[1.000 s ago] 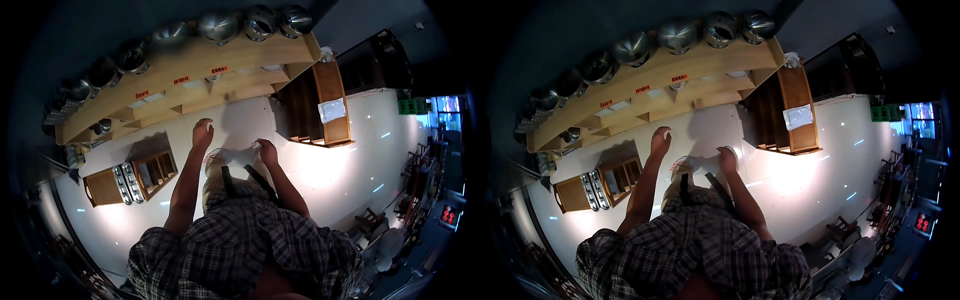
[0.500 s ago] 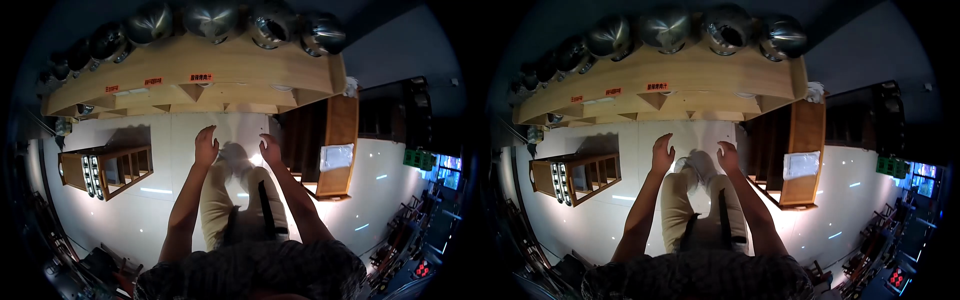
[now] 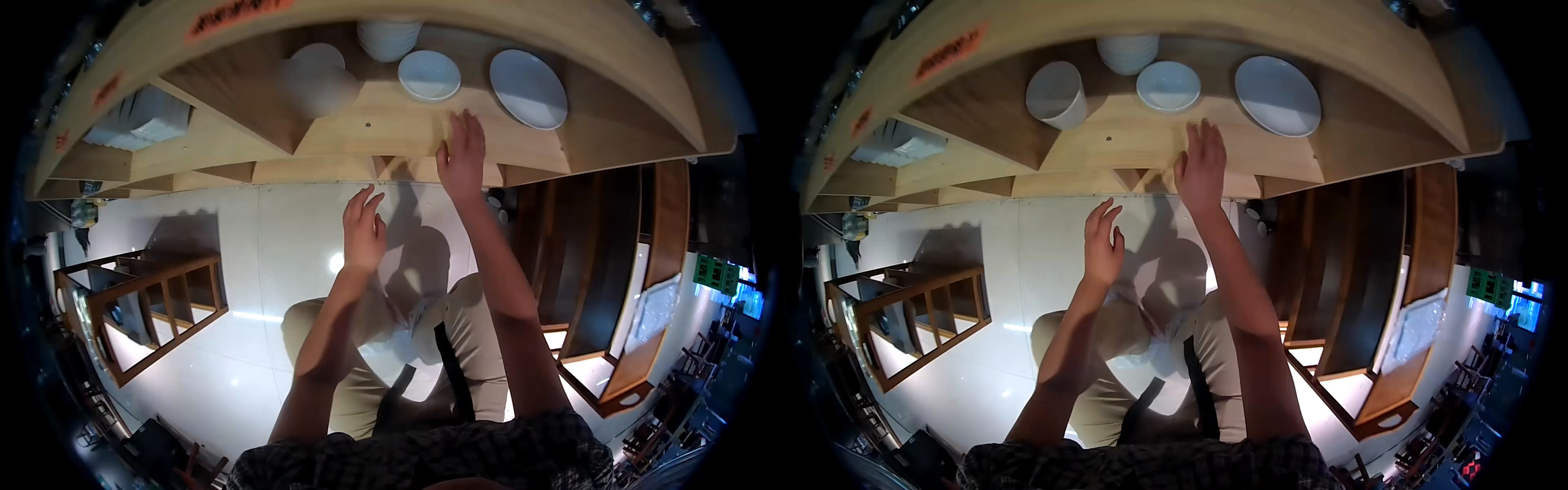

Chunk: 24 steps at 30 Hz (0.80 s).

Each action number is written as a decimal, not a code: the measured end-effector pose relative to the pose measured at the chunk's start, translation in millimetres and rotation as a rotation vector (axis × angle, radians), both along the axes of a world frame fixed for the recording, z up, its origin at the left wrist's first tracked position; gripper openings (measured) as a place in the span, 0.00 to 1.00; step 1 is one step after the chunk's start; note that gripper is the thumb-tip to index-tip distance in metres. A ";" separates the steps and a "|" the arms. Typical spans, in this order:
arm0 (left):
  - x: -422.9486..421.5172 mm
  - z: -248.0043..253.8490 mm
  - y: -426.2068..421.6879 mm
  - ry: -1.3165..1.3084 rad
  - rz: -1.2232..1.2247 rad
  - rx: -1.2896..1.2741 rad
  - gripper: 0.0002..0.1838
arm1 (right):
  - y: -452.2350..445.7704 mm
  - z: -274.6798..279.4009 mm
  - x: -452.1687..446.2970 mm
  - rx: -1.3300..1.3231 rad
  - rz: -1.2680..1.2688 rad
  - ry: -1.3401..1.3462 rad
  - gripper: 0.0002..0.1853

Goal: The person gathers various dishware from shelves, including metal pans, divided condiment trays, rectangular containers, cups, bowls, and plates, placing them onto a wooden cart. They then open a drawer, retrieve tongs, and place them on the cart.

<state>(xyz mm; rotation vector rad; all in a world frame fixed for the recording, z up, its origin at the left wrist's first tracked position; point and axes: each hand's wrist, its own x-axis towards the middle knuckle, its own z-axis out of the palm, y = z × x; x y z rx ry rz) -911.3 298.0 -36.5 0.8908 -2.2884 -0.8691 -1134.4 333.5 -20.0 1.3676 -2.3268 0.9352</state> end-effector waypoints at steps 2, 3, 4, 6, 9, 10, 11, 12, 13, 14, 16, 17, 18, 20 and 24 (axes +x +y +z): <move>-5.0 0.7 -8.3 0.000 -0.043 -0.106 0.24 | -11.1 -11.7 -1.8 -0.035 -0.004 0.023 0.29; -9.2 6.3 -16.8 -0.001 -0.093 -0.221 0.24 | -21.0 -14.4 -4.8 -0.096 -0.010 0.064 0.29; -10.6 8.1 -21.7 0.003 -0.086 -0.231 0.24 | -27.1 -14.6 -6.1 -0.153 -0.023 0.102 0.30; -15.1 5.6 -32.3 0.037 -0.033 -0.257 0.24 | -43.8 -11.5 -7.1 -0.107 -0.054 0.141 0.29; -17.8 -12.3 -50.3 0.067 0.013 -0.353 0.24 | -48.8 -8.1 -10.0 -0.060 -0.041 0.232 0.26; -20.4 -16.1 -56.0 0.064 0.022 -0.390 0.24 | -51.8 -6.1 -15.0 -0.080 -0.009 0.292 0.24; -23.7 -19.0 -58.9 0.070 0.028 -0.393 0.24 | -53.0 -5.1 -19.3 -0.083 -0.004 0.299 0.24; -25.5 -20.5 -60.1 0.099 0.051 -0.403 0.24 | -51.6 -4.0 -22.7 -0.088 0.007 0.290 0.22; -26.1 -19.5 -61.5 0.128 0.068 -0.415 0.24 | -50.7 -0.9 -26.8 -0.093 0.012 0.281 0.20; -24.9 -17.5 -61.5 0.129 0.060 -0.412 0.24 | -51.4 -2.2 -33.7 -0.090 0.004 0.281 0.20; -21.7 -12.5 -59.7 0.128 0.002 -0.339 0.25 | -54.3 -4.2 -43.3 -0.022 0.028 0.263 0.17; -20.1 -12.2 -59.6 0.130 0.013 -0.333 0.25 | -54.0 -7.9 -46.6 -0.016 0.038 0.266 0.17; -19.7 -11.1 -60.6 0.154 0.034 -0.358 0.25 | -54.8 -5.1 -44.4 -0.043 0.094 0.190 0.14; -19.4 -10.3 -63.0 0.174 0.071 -0.379 0.25 | -54.5 -7.0 -34.1 -0.065 0.164 0.112 0.12; -22.1 4.3 -61.3 0.266 0.102 -0.329 0.26 | -31.2 4.3 22.3 -0.108 0.358 0.029 0.09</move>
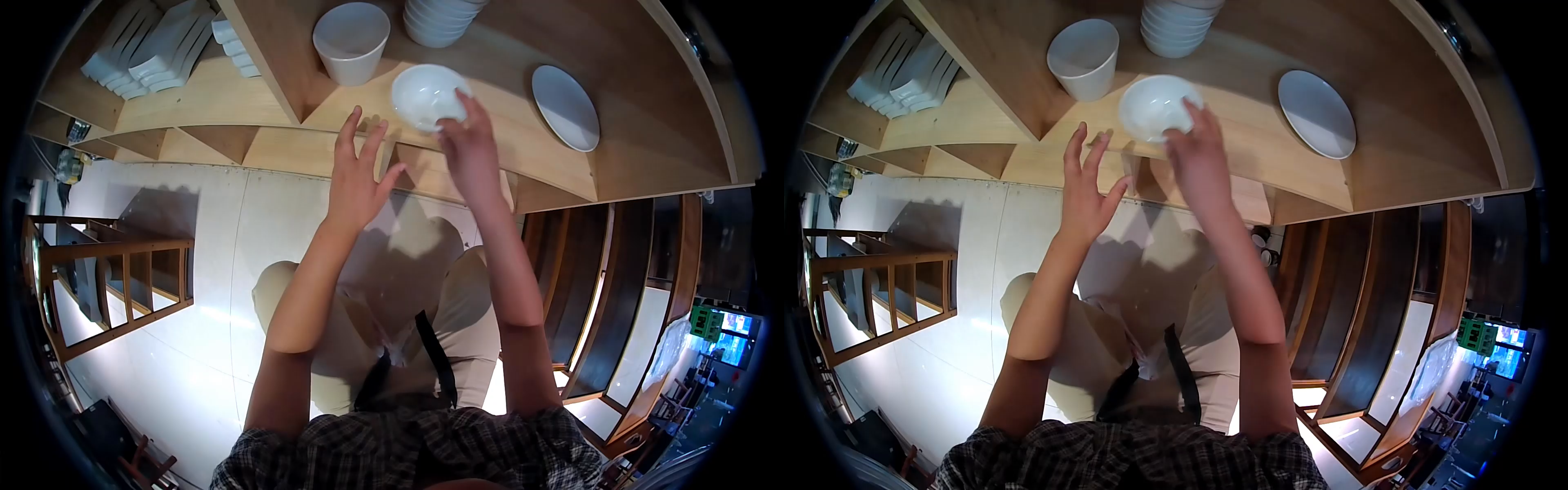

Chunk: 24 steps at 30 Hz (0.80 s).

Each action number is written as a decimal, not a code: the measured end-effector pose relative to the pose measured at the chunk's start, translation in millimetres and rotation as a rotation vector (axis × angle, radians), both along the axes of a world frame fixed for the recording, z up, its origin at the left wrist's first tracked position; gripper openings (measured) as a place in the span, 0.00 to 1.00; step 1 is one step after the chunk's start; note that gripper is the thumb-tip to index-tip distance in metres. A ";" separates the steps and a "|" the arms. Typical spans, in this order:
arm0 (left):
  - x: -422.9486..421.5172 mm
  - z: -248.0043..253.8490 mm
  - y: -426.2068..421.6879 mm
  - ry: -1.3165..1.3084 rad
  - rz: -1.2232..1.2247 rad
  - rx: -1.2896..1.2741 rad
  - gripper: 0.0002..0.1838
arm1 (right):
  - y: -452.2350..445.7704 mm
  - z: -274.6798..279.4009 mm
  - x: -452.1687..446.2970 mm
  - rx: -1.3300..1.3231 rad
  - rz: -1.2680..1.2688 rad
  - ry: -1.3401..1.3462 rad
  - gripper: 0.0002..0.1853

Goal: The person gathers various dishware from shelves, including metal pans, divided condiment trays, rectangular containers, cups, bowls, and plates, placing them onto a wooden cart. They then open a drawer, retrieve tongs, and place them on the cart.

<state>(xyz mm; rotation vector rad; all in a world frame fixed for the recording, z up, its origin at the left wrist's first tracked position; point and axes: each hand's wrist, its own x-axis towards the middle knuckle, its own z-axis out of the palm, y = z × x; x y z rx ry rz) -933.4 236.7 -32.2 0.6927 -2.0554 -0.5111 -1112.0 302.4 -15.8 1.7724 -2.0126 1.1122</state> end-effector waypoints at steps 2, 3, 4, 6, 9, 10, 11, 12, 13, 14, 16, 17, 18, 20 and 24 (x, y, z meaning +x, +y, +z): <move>0.2 2.2 -0.2 -0.006 -0.034 0.039 0.26 | 11.0 6.4 23.7 0.003 0.067 0.007 0.09; 0.9 0.4 -0.6 -0.024 -0.062 0.034 0.23 | 15.2 10.5 33.3 0.045 0.132 0.001 0.09; 1.5 -1.4 -1.7 -0.042 -0.090 0.027 0.21 | 17.2 13.8 37.8 0.087 0.199 -0.005 0.08; 5.0 -4.3 -5.4 -0.044 -0.100 -0.004 0.17 | 18.3 14.5 37.1 0.079 0.217 -0.009 0.10; 8.4 -2.2 -7.2 -0.048 -0.092 -0.022 0.12 | 16.4 25.6 32.9 0.083 0.238 -0.135 0.15; 7.9 0.6 -7.7 -0.048 -0.077 -0.004 0.12 | 15.6 30.9 29.5 0.098 0.239 -0.256 0.18; 7.4 3.5 -8.3 -0.044 -0.078 -0.008 0.12 | 10.3 33.7 20.9 0.095 0.238 -0.251 0.18; 7.7 6.2 -8.3 -0.006 -0.049 -0.014 0.12 | -1.4 35.8 7.4 0.007 0.131 -0.155 0.21; 9.2 8.4 -7.7 0.028 -0.024 -0.017 0.12 | -12.6 37.6 -4.7 -0.080 0.020 -0.062 0.23; 11.2 8.3 -7.9 0.023 -0.036 -0.018 0.12 | -21.9 51.4 -12.5 -0.112 -0.019 -0.037 0.24; 12.9 5.8 -9.7 0.050 0.002 0.004 0.11 | -46.8 78.8 -37.4 -0.196 -0.074 0.109 0.26; 13.5 6.3 -9.7 0.050 -0.006 0.000 0.11 | -61.1 87.7 -51.9 -0.244 -0.088 0.229 0.26; 14.8 7.1 -8.9 0.049 -0.001 -0.004 0.11 | -73.9 98.1 -56.8 -0.346 -0.113 0.271 0.23; 16.9 9.6 -8.0 0.051 0.005 -0.016 0.11 | -98.9 116.9 -69.9 -0.456 -0.139 0.315 0.20; 23.6 12.4 -5.0 0.033 0.015 -0.019 0.11 | -124.1 133.5 -91.9 -0.174 -0.298 0.477 0.21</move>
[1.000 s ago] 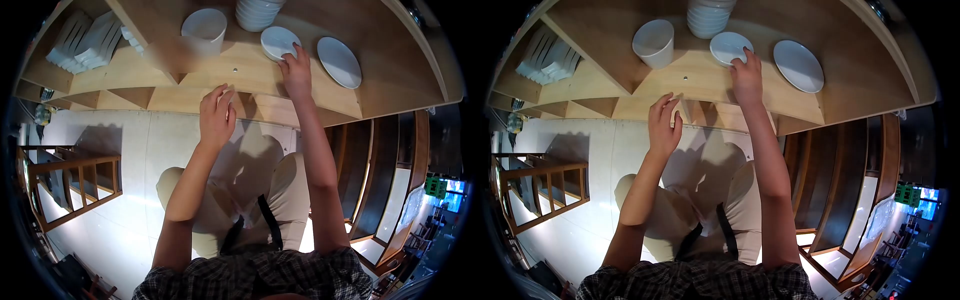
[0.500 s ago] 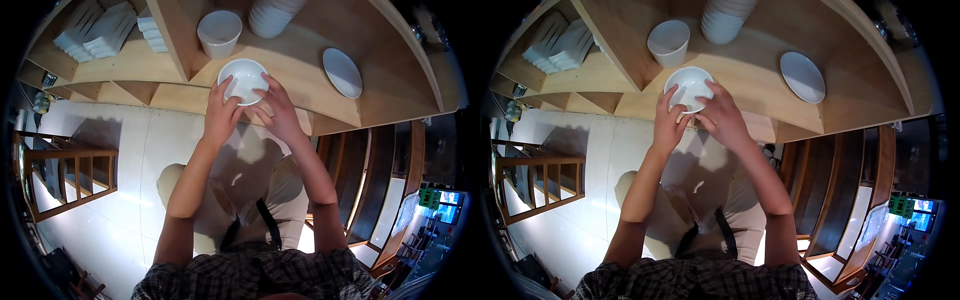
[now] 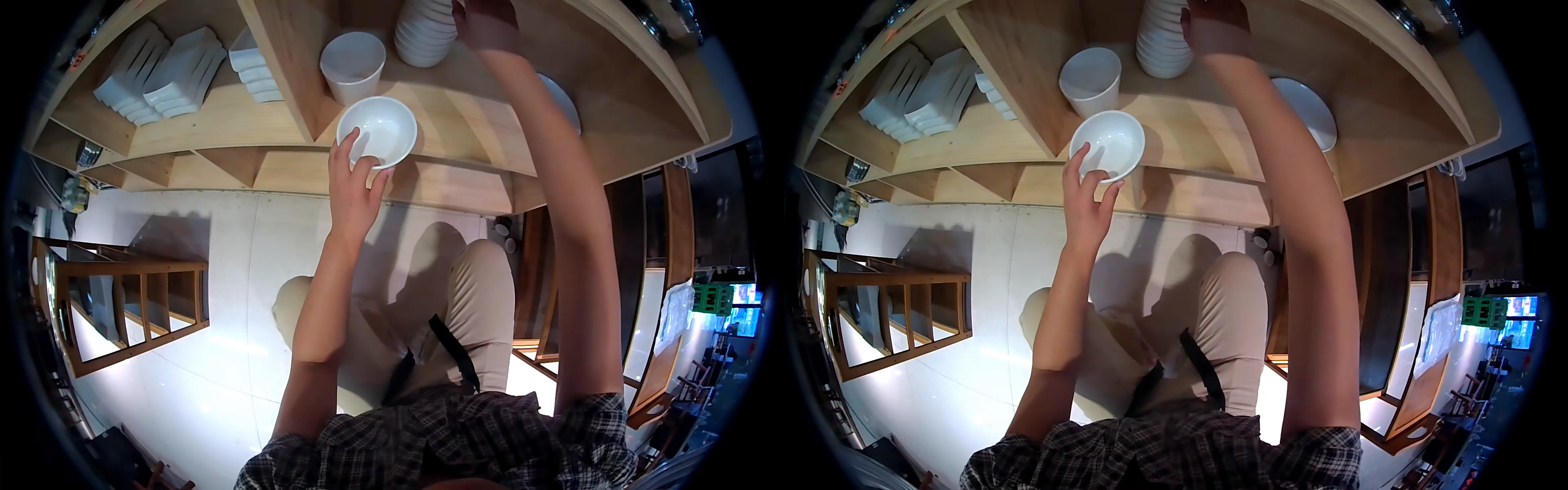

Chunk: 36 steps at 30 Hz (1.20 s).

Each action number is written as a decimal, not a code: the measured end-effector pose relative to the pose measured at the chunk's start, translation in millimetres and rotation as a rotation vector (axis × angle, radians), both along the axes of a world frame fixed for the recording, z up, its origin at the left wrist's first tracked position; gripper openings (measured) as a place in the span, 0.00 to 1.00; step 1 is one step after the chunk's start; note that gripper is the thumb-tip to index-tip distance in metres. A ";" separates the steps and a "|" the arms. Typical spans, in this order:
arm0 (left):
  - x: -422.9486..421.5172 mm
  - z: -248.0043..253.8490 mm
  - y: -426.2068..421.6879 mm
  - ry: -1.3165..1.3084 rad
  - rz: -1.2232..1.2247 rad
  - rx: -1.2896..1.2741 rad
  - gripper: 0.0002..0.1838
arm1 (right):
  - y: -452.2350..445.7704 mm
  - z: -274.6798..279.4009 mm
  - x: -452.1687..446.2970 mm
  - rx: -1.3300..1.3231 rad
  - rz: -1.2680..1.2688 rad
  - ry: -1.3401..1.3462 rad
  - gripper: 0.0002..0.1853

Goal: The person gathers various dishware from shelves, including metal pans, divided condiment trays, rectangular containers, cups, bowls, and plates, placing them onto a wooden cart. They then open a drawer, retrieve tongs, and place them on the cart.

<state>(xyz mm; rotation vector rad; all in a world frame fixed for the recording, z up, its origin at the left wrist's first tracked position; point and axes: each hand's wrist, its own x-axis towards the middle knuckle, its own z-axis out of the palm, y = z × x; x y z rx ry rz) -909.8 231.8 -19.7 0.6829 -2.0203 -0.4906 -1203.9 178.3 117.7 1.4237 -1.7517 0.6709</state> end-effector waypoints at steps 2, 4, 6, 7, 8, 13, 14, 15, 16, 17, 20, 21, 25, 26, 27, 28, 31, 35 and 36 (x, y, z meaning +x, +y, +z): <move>3.4 0.7 0.4 -0.007 0.003 0.004 0.11 | -5.3 5.3 -4.9 0.033 -0.029 0.050 0.18; 8.1 1.7 0.6 0.005 0.002 0.012 0.11 | -10.3 12.6 -12.8 0.199 0.040 -0.141 0.11; 13.4 2.4 1.4 0.006 -0.002 0.019 0.11 | -15.0 10.8 -19.4 0.157 0.090 -0.266 0.10; 15.2 2.6 0.9 0.012 -0.010 0.029 0.11 | -17.7 7.8 -22.9 0.119 0.137 -0.386 0.08; 16.4 2.1 0.0 0.012 -0.009 0.027 0.11 | -20.4 4.0 -26.1 0.117 0.138 -0.386 0.08; 19.6 0.4 -1.3 0.015 -0.003 0.028 0.11 | -22.7 10.0 -22.2 -0.226 0.199 -0.517 0.10; 20.0 0.5 -1.6 0.016 -0.003 0.029 0.11 | -21.3 10.6 -20.6 -0.225 0.200 -0.516 0.10; 19.8 0.7 -1.6 0.017 -0.006 0.024 0.11 | -15.1 13.4 -12.8 -0.236 0.153 -0.447 0.11; 19.6 0.5 -2.0 0.017 -0.010 0.020 0.11 | -6.8 16.2 -4.4 -0.246 0.107 -0.378 0.13; 19.1 0.2 -2.2 0.017 -0.008 0.023 0.11 | 7.2 19.0 1.6 -0.130 0.151 -0.320 0.15; 15.2 -2.4 -4.0 0.007 -0.006 0.002 0.11 | 67.2 18.7 57.4 -0.076 0.321 -0.420 0.14; 12.5 -3.8 -4.9 0.019 -0.020 0.009 0.11 | 82.5 11.5 70.3 -0.087 0.321 -0.425 0.11; -1.5 -7.8 -9.7 0.031 -0.098 0.040 0.12 | 127.1 -35.4 99.3 -0.051 0.415 -0.471 0.08; -6.3 -8.8 -9.4 0.029 -0.101 0.043 0.12 | 135.4 -45.7 105.5 -0.049 0.412 -0.473 0.08; -12.2 -9.1 -8.6 0.046 -0.125 0.078 0.12 | 141.9 -54.9 111.7 -0.007 0.412 -0.527 0.08; -17.6 -9.5 -8.1 0.063 -0.147 0.113 0.12 | 145.9 -63.2 115.5 0.035 0.414 -0.581 0.08; -34.1 -16.5 -8.3 0.050 -0.208 0.126 0.14 | 150.0 -82.9 117.4 0.092 0.398 -0.679 0.09; -50.0 -19.1 -6.2 0.081 -0.207 0.157 0.28 | 148.5 -92.8 109.9 0.104 0.430 -0.696 0.09; -51.6 -18.6 -4.8 0.141 -0.184 0.246 0.35 | 146.8 -96.1 107.2 0.113 0.414 -0.694 0.09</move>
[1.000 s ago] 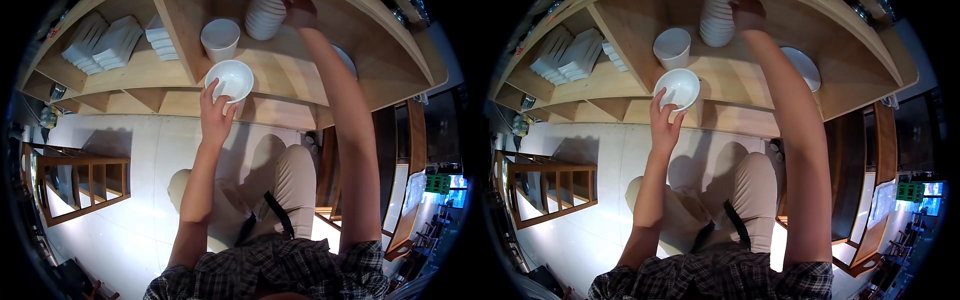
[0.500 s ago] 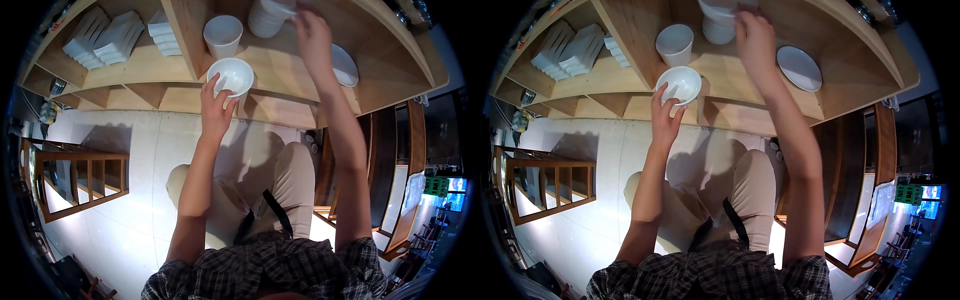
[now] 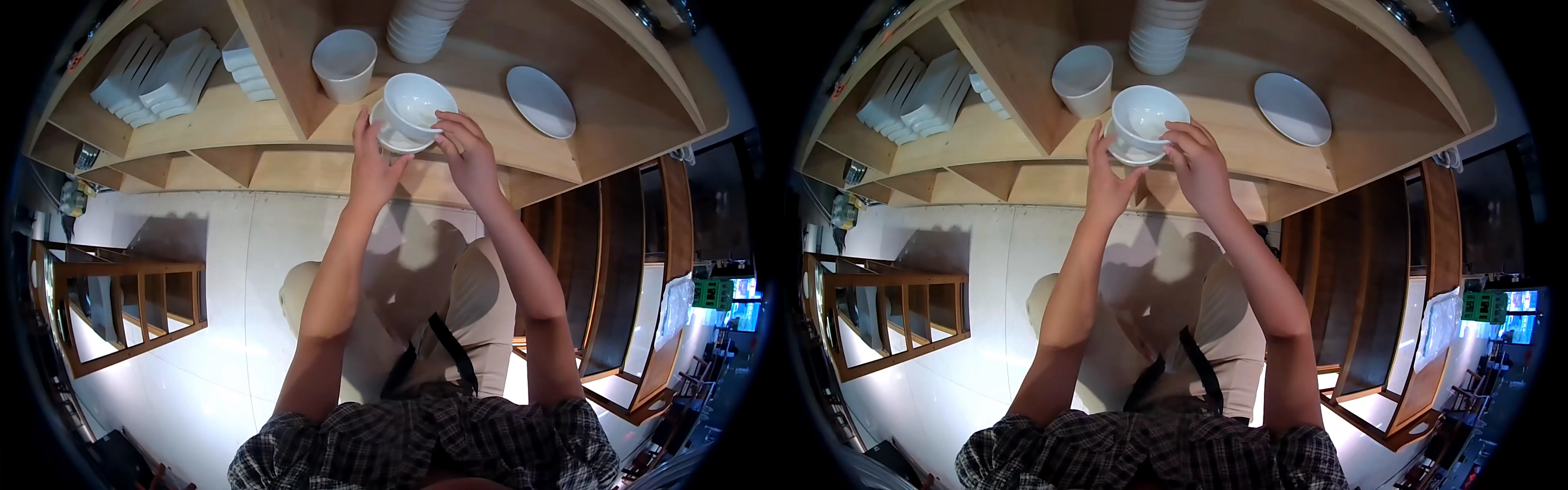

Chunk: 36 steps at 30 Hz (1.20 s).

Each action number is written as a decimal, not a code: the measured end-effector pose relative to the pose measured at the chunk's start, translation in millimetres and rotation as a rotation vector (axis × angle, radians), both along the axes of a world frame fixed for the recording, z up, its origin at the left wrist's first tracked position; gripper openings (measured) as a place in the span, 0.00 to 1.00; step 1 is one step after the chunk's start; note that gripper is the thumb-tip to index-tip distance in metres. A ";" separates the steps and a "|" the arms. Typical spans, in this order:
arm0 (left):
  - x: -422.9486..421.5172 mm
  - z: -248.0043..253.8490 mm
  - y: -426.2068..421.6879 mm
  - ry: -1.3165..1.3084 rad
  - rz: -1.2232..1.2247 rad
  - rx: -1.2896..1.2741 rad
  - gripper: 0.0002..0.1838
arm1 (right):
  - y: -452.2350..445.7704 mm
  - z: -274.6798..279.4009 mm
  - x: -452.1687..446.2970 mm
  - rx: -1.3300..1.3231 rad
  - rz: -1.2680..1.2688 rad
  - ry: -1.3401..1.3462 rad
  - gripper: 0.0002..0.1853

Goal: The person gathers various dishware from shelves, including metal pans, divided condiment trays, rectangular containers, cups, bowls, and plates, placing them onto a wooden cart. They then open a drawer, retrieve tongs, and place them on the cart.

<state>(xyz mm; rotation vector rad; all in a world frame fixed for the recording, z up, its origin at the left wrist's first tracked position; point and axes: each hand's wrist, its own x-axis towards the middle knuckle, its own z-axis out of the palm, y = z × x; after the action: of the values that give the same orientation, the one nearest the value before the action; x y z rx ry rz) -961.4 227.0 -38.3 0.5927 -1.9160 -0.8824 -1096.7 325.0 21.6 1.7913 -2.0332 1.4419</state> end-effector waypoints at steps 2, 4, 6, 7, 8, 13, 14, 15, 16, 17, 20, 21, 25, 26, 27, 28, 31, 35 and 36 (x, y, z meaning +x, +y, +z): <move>-1.1 0.0 0.6 0.044 0.025 0.095 0.43 | -2.8 -4.7 -3.2 0.012 -0.008 0.001 0.09; -1.2 -1.5 -0.8 -0.048 0.044 0.065 0.54 | -5.5 -5.6 -2.8 0.022 0.035 0.010 0.09; -0.4 -1.9 -1.1 -0.042 0.057 0.019 0.53 | -6.8 -10.3 -2.0 0.065 0.052 0.006 0.10; 0.3 -1.2 -1.3 -0.033 0.070 -0.028 0.52 | -7.2 -11.8 -1.4 0.107 0.070 0.006 0.11; 1.1 -0.5 -1.0 -0.035 0.070 -0.029 0.52 | -5.9 -11.8 -1.2 0.106 0.070 0.004 0.11; 2.7 6.5 -0.4 -0.063 0.063 -0.043 0.40 | -8.0 0.7 4.4 0.088 -0.010 -0.005 0.34; 2.2 5.7 -1.2 -0.063 0.064 -0.042 0.40 | -10.0 -2.3 3.6 0.089 -0.009 -0.006 0.34; 2.2 4.6 -3.7 -0.076 0.046 -0.051 0.36 | -13.8 -8.6 1.6 0.113 -0.017 0.017 0.36; 2.5 3.4 -5.3 -0.088 0.029 -0.059 0.33 | -17.0 -14.4 -0.1 0.137 -0.023 0.039 0.37; 2.1 1.8 -6.0 -0.089 0.034 -0.058 0.33 | -19.5 -19.5 -2.5 0.138 -0.019 0.040 0.37; 3.3 -0.4 -4.7 -0.071 0.042 -0.061 0.28 | -21.9 -28.0 -6.3 0.205 0.108 -0.064 0.32; 4.7 2.3 -3.3 -0.071 0.036 -0.076 0.29 | -21.1 -29.0 -5.8 0.166 0.115 -0.074 0.29; 13.4 17.1 7.7 -0.095 -0.009 -0.032 0.31 | -15.0 -27.6 -1.0 0.094 0.142 -0.198 0.25; 13.7 16.9 8.1 -0.096 -0.005 -0.025 0.31 | -13.2 -25.4 0.2 0.101 0.146 -0.199 0.25; 15.1 15.0 8.6 0.011 -0.048 0.083 0.31 | -11.2 -22.4 2.7 0.075 0.162 -0.196 0.25; 16.5 14.4 8.7 0.118 -0.089 0.193 0.31 | -11.4 -20.7 4.8 0.051 0.177 -0.195 0.25; 10.2 19.8 11.1 0.065 0.022 0.104 0.25 | -10.8 -19.5 17.9 0.118 0.084 -0.247 0.25; 6.5 40.4 45.3 0.127 0.184 0.191 0.20 | 10.5 18.3 31.1 0.156 0.070 -0.117 0.24; 12.6 50.1 54.8 0.067 0.151 0.196 0.19 | 22.2 26.3 31.0 0.196 0.077 -0.107 0.24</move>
<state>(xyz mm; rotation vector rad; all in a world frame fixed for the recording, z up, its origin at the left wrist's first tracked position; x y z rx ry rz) -948.7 281.8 11.8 0.8033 -1.7121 -0.9859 -1065.7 347.2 47.9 1.9243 -2.2538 1.4319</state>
